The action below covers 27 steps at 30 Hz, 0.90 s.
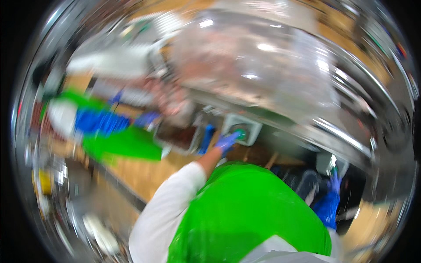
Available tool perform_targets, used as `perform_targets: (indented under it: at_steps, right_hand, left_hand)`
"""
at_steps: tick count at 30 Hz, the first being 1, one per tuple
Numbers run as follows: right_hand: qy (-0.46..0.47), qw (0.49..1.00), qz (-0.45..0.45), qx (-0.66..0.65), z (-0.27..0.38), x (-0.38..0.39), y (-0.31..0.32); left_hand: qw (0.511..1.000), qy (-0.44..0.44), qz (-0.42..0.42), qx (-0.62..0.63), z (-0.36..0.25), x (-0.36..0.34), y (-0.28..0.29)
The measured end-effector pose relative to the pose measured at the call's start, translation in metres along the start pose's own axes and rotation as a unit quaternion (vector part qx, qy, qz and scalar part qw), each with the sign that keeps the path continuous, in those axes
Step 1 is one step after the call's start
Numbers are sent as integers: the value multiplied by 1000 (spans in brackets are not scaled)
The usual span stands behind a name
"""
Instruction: The person operates a sausage-making machine, feeding ground meat into the hopper and guiding the casing as it extrudes. They repeatedly adjust the machine's controls and clear blockages in the casing to maintain continuous production.
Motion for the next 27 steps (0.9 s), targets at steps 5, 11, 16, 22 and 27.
perform_targets:
  at_steps: [5, 11, 16, 22, 27]
  right_hand:
    - [-147, 946, -218, -187, 74, -10, 8]
    - [-78, 901, -415, -103, 158, -5, 51]
    - [-31, 904, -426, -26, 204, -13, 67]
    - [-68, 885, -458, 45, 208, 26, 50]
    - [-228, 767, -579, 157, 135, 158, 77]
  left_hand:
    - [995, 39, -39, 83, 26, -12, 42]
    - [997, 40, -28, 55, 26, -21, 41]
    - [995, 67, 48, 54, 35, -32, 43]
    - [988, 21, 149, -29, 34, -44, 77]
    - [971, 77, 27, -223, -4, 13, 88]
Point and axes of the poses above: each hand's wrist, its own x-axis away from the middle knuckle, its own y-axis out of the back of the hand, z = x × y, the point moved 9 cm from there along -x, towards the middle knuckle, and after that the axes turned 4 degrees about x, right-handed, at the moved point
